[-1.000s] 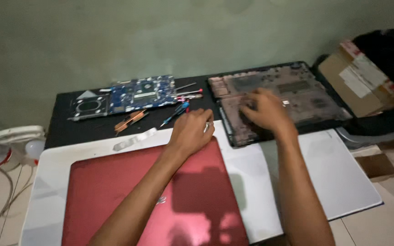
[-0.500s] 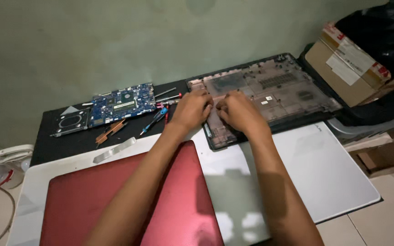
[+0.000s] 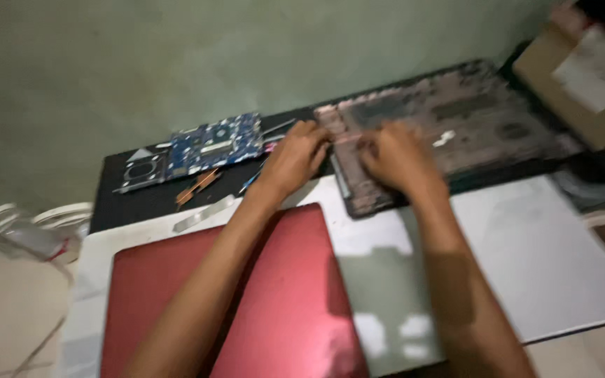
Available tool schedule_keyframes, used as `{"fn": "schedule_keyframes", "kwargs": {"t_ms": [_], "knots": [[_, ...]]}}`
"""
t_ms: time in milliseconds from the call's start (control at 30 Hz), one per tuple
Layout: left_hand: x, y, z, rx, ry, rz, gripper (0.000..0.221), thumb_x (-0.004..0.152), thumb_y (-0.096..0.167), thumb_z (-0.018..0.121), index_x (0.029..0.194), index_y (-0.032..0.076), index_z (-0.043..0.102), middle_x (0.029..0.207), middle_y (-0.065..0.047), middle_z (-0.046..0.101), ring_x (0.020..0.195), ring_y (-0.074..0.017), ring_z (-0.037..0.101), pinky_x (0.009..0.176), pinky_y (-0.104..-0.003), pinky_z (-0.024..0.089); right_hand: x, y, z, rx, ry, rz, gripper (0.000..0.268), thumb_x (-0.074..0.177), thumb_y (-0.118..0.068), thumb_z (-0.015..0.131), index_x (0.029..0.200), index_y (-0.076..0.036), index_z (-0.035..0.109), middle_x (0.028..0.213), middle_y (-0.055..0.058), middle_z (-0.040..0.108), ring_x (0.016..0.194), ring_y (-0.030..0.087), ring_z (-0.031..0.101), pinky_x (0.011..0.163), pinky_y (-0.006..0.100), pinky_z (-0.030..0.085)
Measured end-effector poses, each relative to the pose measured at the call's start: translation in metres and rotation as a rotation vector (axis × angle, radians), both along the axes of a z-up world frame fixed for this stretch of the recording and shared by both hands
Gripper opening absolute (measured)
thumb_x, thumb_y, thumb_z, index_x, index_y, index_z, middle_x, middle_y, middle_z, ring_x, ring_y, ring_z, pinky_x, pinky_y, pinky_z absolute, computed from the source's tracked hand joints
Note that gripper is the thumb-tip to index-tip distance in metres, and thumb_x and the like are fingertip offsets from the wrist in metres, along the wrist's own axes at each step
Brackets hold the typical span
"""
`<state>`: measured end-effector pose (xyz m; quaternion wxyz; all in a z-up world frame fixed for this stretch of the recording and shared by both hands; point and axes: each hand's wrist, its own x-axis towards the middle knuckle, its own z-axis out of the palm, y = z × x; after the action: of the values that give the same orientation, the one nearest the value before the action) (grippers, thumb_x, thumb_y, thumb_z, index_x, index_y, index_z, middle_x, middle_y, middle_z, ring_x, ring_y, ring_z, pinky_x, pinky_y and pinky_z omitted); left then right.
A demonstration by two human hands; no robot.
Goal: The person disassembles a laptop by removing its components like the motherboard and heat sink and placing them on a workspace.
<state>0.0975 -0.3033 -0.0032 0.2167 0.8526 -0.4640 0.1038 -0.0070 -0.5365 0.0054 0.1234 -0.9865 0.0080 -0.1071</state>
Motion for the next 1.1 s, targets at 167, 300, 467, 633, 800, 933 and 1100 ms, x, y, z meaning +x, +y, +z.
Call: {"fn": "schedule_keyframes", "kwargs": {"t_ms": [167,300,467,633,800,933,1100], "knots": [[-0.005,0.049,-0.020,0.050,-0.025,0.118,0.014,0.112,0.018,0.071,0.124,0.015,0.076,0.113,-0.014,0.076,0.118,-0.0414,0.074,0.104,-0.054,0.061,0.002,0.005,-0.003,-0.090,-0.138,0.005,0.022,0.112,-0.038,0.078,0.125,-0.026,0.093,0.133,0.022,0.081,0.129,0.045,0.072,0.116,0.075,0.043],[0.009,0.051,-0.057,0.086,-0.071,0.193,0.013,0.106,0.016,0.075,0.118,0.019,0.079,0.111,-0.008,0.078,0.116,-0.0372,0.076,0.102,-0.051,0.061,0.007,0.005,-0.010,-0.118,-0.186,0.027,0.013,0.112,-0.035,0.082,0.117,-0.029,0.092,0.117,0.013,0.079,0.116,0.037,0.070,0.109,0.067,0.046],[0.002,0.055,-0.055,-0.015,-0.155,0.218,0.020,0.106,0.014,0.073,0.125,0.016,0.078,0.117,-0.014,0.078,0.118,-0.0403,0.075,0.099,-0.053,0.059,0.010,0.003,-0.016,-0.191,-0.161,0.009,0.012,0.112,-0.035,0.084,0.117,-0.027,0.092,0.115,0.008,0.077,0.118,0.034,0.069,0.111,0.067,0.045],[-0.011,0.050,-0.044,-0.157,-0.013,0.218,0.021,0.109,0.023,0.070,0.128,0.018,0.077,0.119,-0.013,0.075,0.120,-0.0417,0.074,0.102,-0.056,0.057,0.007,0.016,-0.009,-0.218,-0.163,0.039,0.023,0.121,-0.032,0.075,0.119,-0.014,0.089,0.114,0.013,0.076,0.113,0.035,0.071,0.102,0.059,0.047],[-0.015,0.050,-0.037,-0.282,0.072,0.035,0.017,0.107,0.025,0.081,0.122,0.017,0.083,0.113,-0.014,0.076,0.120,-0.0433,0.074,0.106,-0.055,0.057,0.001,0.052,0.010,-0.132,-0.185,0.164,0.032,0.124,-0.037,0.069,0.128,-0.008,0.081,0.122,0.014,0.073,0.121,0.038,0.070,0.103,0.056,0.048],[-0.021,0.050,-0.031,-0.343,0.092,-0.006,0.017,0.109,0.026,0.080,0.122,0.015,0.080,0.109,-0.012,0.073,0.119,-0.0408,0.073,0.105,-0.053,0.057,0.001,0.071,0.007,-0.082,-0.212,0.162,0.026,0.128,-0.033,0.061,0.127,-0.013,0.078,0.123,0.010,0.072,0.122,0.034,0.069,0.104,0.053,0.045],[-0.018,0.051,-0.031,-0.319,0.097,0.044,0.012,0.110,0.029,0.079,0.115,0.018,0.081,0.103,-0.006,0.071,0.114,-0.0347,0.073,0.102,-0.050,0.059,0.010,0.073,-0.010,-0.026,-0.166,0.184,0.023,0.125,-0.033,0.062,0.127,-0.016,0.078,0.123,0.010,0.072,0.123,0.037,0.069,0.105,0.057,0.045]]}}
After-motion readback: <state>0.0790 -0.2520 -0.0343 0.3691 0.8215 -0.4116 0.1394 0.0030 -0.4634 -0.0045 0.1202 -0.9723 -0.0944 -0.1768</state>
